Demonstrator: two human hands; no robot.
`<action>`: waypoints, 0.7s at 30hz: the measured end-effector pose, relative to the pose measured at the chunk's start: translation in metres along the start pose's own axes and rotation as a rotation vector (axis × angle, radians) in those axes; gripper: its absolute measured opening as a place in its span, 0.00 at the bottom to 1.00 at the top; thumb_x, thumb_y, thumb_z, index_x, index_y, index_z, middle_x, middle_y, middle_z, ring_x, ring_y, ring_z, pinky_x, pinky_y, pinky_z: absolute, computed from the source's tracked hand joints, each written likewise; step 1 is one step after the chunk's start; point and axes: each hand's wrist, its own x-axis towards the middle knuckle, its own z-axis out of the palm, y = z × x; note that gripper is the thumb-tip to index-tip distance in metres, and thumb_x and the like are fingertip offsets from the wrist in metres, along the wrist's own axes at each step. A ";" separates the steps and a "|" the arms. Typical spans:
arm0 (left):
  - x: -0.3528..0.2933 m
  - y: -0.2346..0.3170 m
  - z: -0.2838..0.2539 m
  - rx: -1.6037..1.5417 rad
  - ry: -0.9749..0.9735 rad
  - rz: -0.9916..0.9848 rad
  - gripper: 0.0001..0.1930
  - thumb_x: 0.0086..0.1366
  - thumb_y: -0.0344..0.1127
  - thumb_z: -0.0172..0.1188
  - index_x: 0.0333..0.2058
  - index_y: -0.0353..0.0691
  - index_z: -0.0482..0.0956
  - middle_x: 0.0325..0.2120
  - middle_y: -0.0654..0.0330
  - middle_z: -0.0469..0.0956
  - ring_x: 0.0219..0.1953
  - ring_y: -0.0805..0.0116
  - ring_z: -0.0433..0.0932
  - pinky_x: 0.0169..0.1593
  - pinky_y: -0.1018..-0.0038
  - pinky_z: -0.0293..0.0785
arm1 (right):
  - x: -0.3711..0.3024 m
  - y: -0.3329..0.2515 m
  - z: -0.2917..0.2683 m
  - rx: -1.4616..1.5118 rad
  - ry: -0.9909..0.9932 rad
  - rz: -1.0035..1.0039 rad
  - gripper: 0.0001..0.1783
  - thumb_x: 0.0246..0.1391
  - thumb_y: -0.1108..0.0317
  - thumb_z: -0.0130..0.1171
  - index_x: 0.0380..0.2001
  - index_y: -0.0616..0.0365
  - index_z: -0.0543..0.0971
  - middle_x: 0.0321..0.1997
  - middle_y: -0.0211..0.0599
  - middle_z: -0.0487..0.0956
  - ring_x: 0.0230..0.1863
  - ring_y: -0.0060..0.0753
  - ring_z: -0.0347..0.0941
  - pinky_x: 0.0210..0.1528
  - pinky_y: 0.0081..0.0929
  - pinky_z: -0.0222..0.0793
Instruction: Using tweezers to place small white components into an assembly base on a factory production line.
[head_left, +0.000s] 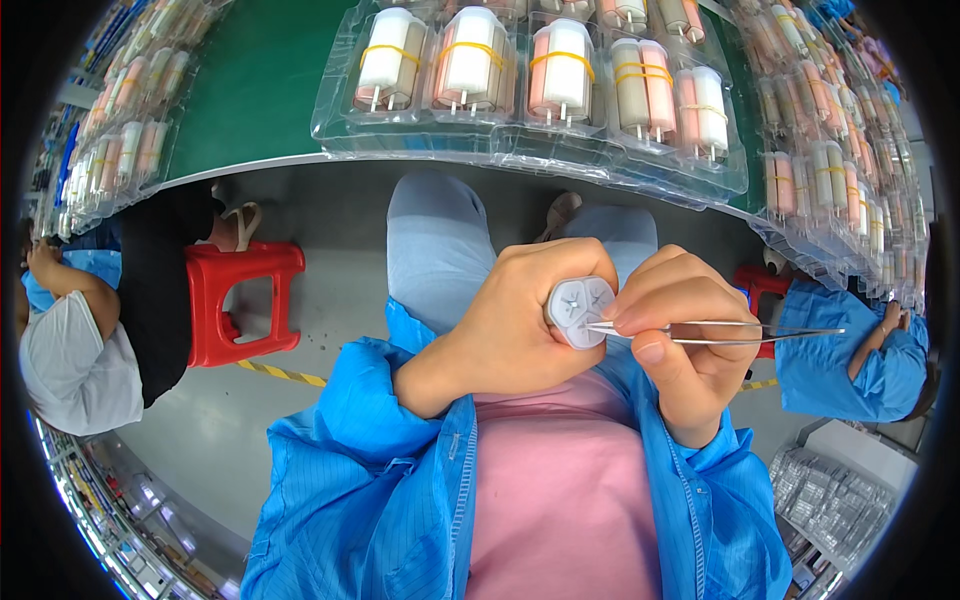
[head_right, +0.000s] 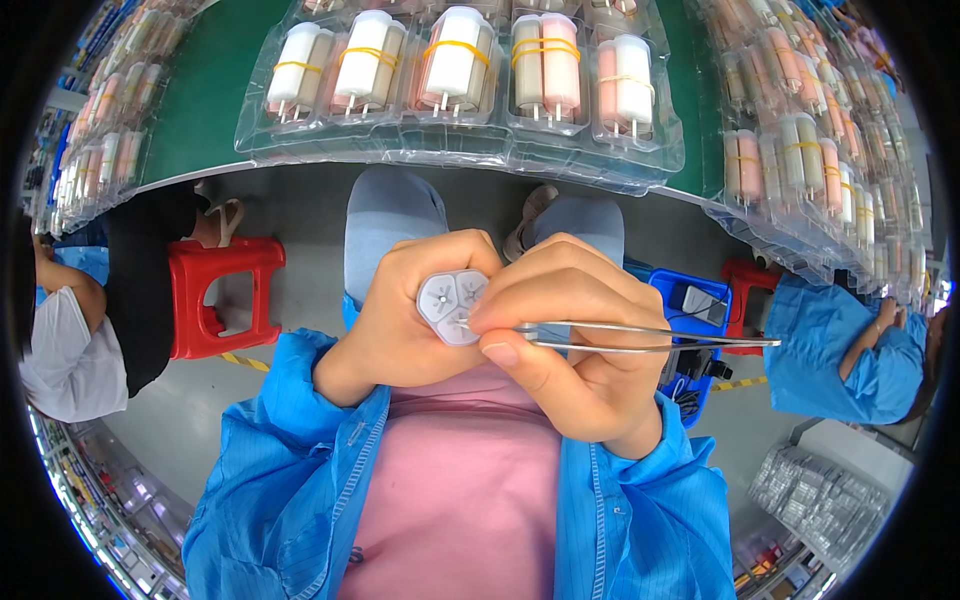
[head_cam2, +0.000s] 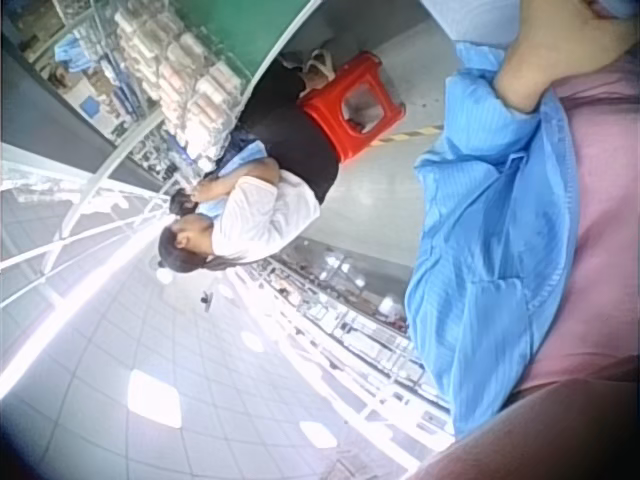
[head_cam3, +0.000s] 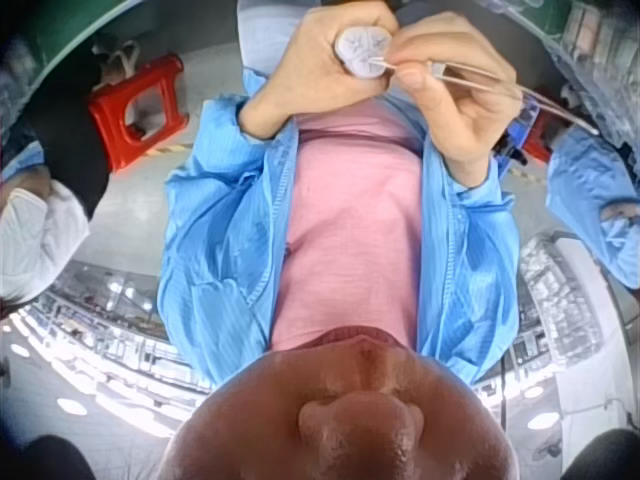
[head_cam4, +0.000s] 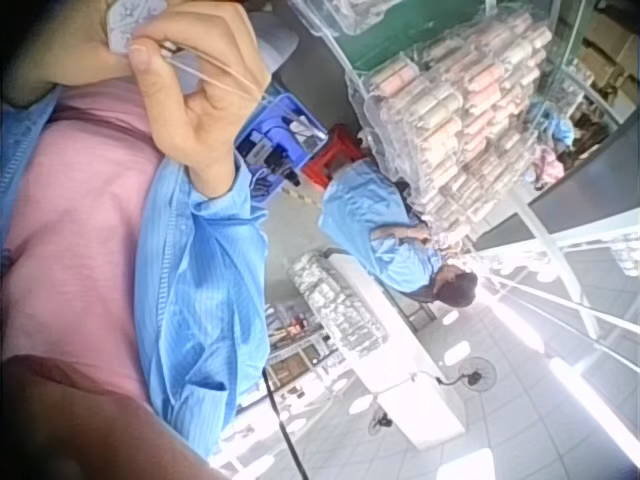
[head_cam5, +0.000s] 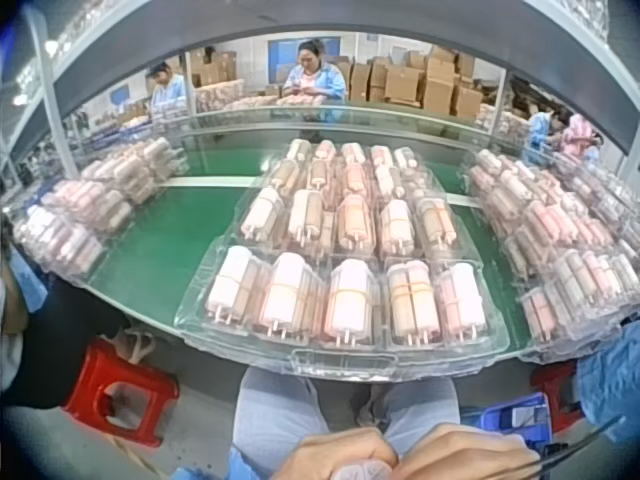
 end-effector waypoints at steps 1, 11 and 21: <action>0.000 0.000 0.000 0.004 0.002 0.001 0.13 0.45 0.28 0.69 0.26 0.37 0.72 0.22 0.63 0.72 0.24 0.75 0.70 0.28 0.78 0.64 | 0.000 0.000 0.000 0.001 0.003 -0.001 0.07 0.42 0.73 0.65 0.27 0.63 0.79 0.28 0.40 0.80 0.29 0.34 0.73 0.32 0.28 0.66; 0.000 -0.002 0.000 0.031 0.014 0.007 0.13 0.44 0.29 0.69 0.26 0.37 0.73 0.22 0.62 0.72 0.24 0.74 0.71 0.27 0.78 0.65 | 0.000 0.001 0.001 -0.010 0.010 0.001 0.07 0.41 0.74 0.65 0.27 0.63 0.79 0.28 0.40 0.79 0.28 0.35 0.72 0.32 0.28 0.66; 0.000 -0.001 0.001 0.026 0.009 0.016 0.13 0.44 0.30 0.70 0.27 0.37 0.73 0.22 0.62 0.73 0.24 0.73 0.72 0.28 0.78 0.66 | 0.001 -0.001 0.001 -0.018 -0.019 -0.003 0.06 0.41 0.73 0.65 0.25 0.62 0.80 0.26 0.39 0.79 0.28 0.35 0.73 0.32 0.28 0.66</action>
